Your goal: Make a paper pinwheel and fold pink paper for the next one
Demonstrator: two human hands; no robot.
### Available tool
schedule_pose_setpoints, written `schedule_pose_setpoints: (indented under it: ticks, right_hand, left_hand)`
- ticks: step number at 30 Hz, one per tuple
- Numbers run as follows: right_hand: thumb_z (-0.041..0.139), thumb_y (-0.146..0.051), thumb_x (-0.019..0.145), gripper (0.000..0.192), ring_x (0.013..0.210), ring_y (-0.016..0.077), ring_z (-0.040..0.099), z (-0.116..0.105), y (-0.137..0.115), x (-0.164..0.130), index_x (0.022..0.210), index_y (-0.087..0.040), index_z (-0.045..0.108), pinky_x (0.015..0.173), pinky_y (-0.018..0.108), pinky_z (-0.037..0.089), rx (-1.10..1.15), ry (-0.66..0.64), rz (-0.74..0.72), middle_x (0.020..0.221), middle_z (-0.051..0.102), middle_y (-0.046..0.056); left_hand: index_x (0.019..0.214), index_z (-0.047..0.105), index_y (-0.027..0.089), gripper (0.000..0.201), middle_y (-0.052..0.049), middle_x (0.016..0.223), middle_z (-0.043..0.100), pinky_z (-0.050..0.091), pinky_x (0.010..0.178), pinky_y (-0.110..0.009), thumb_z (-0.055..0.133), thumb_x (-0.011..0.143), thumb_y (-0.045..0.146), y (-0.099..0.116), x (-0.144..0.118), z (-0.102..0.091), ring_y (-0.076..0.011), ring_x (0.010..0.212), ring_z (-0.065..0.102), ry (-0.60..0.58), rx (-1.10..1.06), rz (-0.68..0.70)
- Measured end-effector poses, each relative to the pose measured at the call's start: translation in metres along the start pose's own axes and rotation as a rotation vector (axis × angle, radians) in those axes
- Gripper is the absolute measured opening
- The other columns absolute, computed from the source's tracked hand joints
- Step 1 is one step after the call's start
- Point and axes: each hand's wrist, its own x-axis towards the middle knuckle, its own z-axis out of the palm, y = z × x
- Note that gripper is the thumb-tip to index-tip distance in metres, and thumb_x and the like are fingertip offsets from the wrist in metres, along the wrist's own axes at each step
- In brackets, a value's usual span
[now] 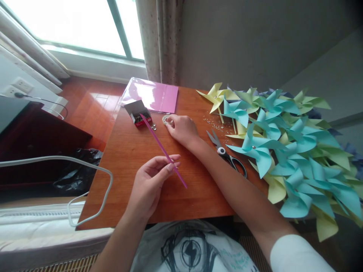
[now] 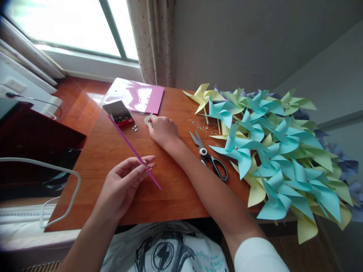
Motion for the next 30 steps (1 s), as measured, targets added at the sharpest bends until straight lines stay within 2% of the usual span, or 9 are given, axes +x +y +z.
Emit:
schedule_pose_setpoints:
  ticks: [3, 6, 9, 13, 16, 20, 26, 30]
  right_hand:
    - [0.060, -0.031, 0.095, 0.024, 0.090, 0.0262, 0.073, -0.005, 0.002, -0.004, 0.115, -0.027, 0.072, 0.077, 0.033, 0.050, 0.019, 0.014, -0.013, 0.098, 0.080, 0.005]
    - [0.064, -0.026, 0.092, 0.021, 0.083, 0.0235, 0.073, -0.018, 0.006, -0.021, 0.111, -0.024, 0.072, 0.074, 0.031, 0.049, 0.108, 0.070, -0.013, 0.089, 0.079, 0.003]
    - [0.066, -0.022, 0.090, 0.006, 0.074, 0.0183, 0.070, -0.036, 0.009, -0.053, 0.087, -0.021, 0.072, 0.070, 0.027, 0.047, 0.253, 0.113, -0.004, 0.079, 0.076, 0.001]
    - [0.066, -0.021, 0.091, 0.010, 0.067, 0.0134, 0.065, -0.053, 0.011, -0.107, 0.082, -0.021, 0.069, 0.064, 0.023, 0.045, 0.535, 0.001, 0.020, 0.073, 0.071, -0.003]
    - [0.063, -0.024, 0.094, 0.011, 0.070, 0.0136, 0.065, -0.055, 0.015, -0.143, 0.087, -0.020, 0.069, 0.065, 0.023, 0.047, 0.747, -0.093, 0.105, 0.076, 0.071, -0.002]
    - [0.059, -0.033, 0.099, 0.024, 0.065, 0.0129, 0.060, -0.050, 0.020, -0.174, 0.082, -0.019, 0.067, 0.061, 0.023, 0.044, 0.880, -0.093, 0.210, 0.071, 0.067, -0.001]
    - [0.057, -0.036, 0.100, 0.023, 0.072, 0.0135, 0.063, -0.051, 0.024, -0.198, 0.095, -0.021, 0.074, 0.065, 0.023, 0.049, 1.033, -0.130, 0.246, 0.082, 0.072, 0.001]
    - [0.060, -0.030, 0.098, 0.019, 0.071, 0.0135, 0.065, -0.054, 0.027, -0.206, 0.092, -0.021, 0.075, 0.064, 0.022, 0.050, 1.060, -0.118, 0.264, 0.076, 0.072, 0.000]
  left_hand:
    - [0.087, 0.076, 0.015, 0.014, -0.008, 0.107, 0.079, 0.054, 0.089, -0.023, 0.084, 0.078, 0.023, 0.001, -0.001, 0.001, -0.0158, 0.094, 0.072, 0.008, 0.002, -0.007]
    - [0.087, 0.077, 0.016, 0.015, -0.007, 0.108, 0.079, 0.054, 0.088, -0.022, 0.085, 0.077, 0.023, 0.000, 0.000, 0.001, -0.0149, 0.093, 0.071, 0.011, 0.006, -0.010]
    - [0.091, 0.078, 0.016, 0.016, -0.006, 0.107, 0.078, 0.053, 0.086, -0.020, 0.084, 0.078, 0.023, -0.001, 0.001, 0.000, -0.0135, 0.093, 0.070, 0.015, 0.025, -0.005]
    - [0.092, 0.079, 0.018, 0.017, -0.004, 0.102, 0.078, 0.053, 0.083, -0.018, 0.085, 0.077, 0.023, -0.002, 0.001, 0.002, -0.0120, 0.092, 0.067, 0.010, 0.034, -0.011]
    - [0.090, 0.079, 0.018, 0.015, -0.003, 0.097, 0.077, 0.054, 0.081, -0.018, 0.085, 0.077, 0.023, -0.004, -0.002, 0.007, -0.0121, 0.089, 0.066, -0.017, 0.015, -0.033]
    - [0.086, 0.079, 0.018, 0.013, -0.002, 0.090, 0.075, 0.056, 0.078, -0.020, 0.085, 0.077, 0.023, -0.009, -0.008, 0.019, -0.0124, 0.084, 0.066, -0.059, 0.012, -0.064]
    - [0.086, 0.078, 0.019, 0.010, 0.000, 0.081, 0.074, 0.055, 0.074, -0.019, 0.083, 0.078, 0.022, -0.019, -0.012, 0.033, -0.0105, 0.074, 0.065, -0.107, 0.020, -0.090]
    - [0.085, 0.079, 0.019, 0.010, 0.000, 0.079, 0.075, 0.055, 0.071, -0.018, 0.084, 0.077, 0.022, -0.022, -0.014, 0.038, -0.0102, 0.072, 0.066, -0.095, 0.056, -0.078]
